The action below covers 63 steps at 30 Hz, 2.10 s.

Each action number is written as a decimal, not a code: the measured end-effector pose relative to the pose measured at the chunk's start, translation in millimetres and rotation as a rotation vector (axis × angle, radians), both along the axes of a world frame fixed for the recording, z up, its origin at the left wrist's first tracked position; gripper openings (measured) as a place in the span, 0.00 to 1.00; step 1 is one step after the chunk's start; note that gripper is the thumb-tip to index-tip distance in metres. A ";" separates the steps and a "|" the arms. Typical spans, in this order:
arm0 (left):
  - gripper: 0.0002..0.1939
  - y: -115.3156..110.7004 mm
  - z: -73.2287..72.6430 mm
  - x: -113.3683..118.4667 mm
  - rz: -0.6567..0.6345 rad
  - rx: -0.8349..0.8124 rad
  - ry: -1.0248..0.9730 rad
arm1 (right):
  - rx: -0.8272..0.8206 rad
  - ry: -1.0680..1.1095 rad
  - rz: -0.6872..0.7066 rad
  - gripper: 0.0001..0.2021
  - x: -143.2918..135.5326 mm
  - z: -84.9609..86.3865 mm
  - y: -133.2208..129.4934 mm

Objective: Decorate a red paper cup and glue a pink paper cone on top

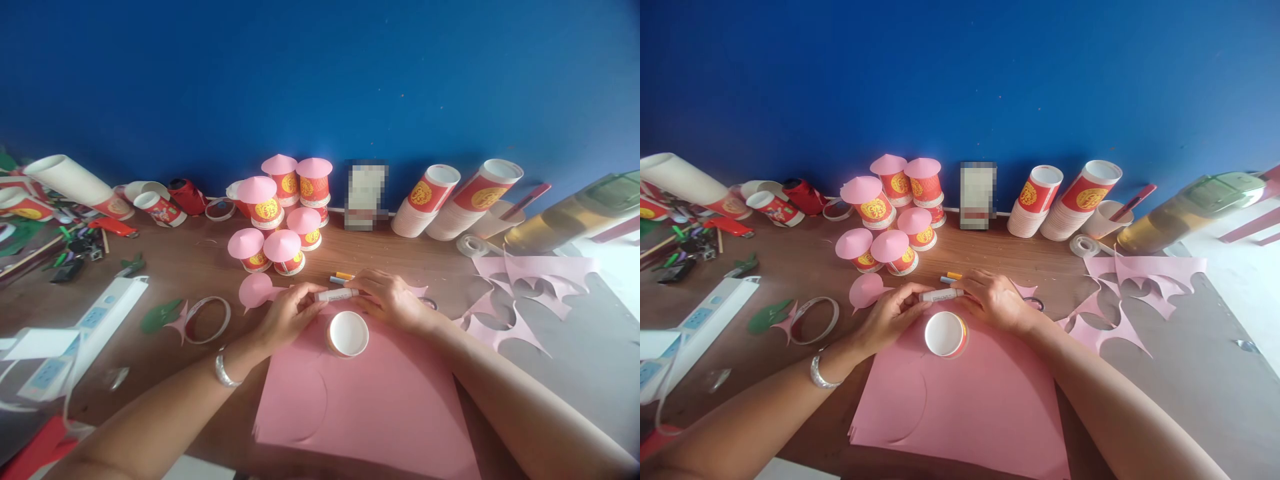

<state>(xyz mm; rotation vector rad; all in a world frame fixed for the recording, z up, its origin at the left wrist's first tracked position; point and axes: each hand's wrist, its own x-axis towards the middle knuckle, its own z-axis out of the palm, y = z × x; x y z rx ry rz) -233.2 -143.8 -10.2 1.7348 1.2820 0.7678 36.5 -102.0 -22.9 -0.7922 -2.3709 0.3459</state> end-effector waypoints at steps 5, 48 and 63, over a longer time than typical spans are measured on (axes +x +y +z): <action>0.15 -1.1 1.3 0.8 -0.003 0.034 0.009 | 0.037 -0.013 0.036 0.12 -2.5 5.3 -1.3; 0.22 -21.7 80.0 -0.1 -0.139 0.420 -0.032 | -0.042 0.197 -0.058 0.13 -2.1 94.5 -41.4; 0.14 -60.4 91.0 4.6 -0.302 0.952 -0.042 | 0.015 0.157 0.003 0.20 -7.8 83.6 -107.8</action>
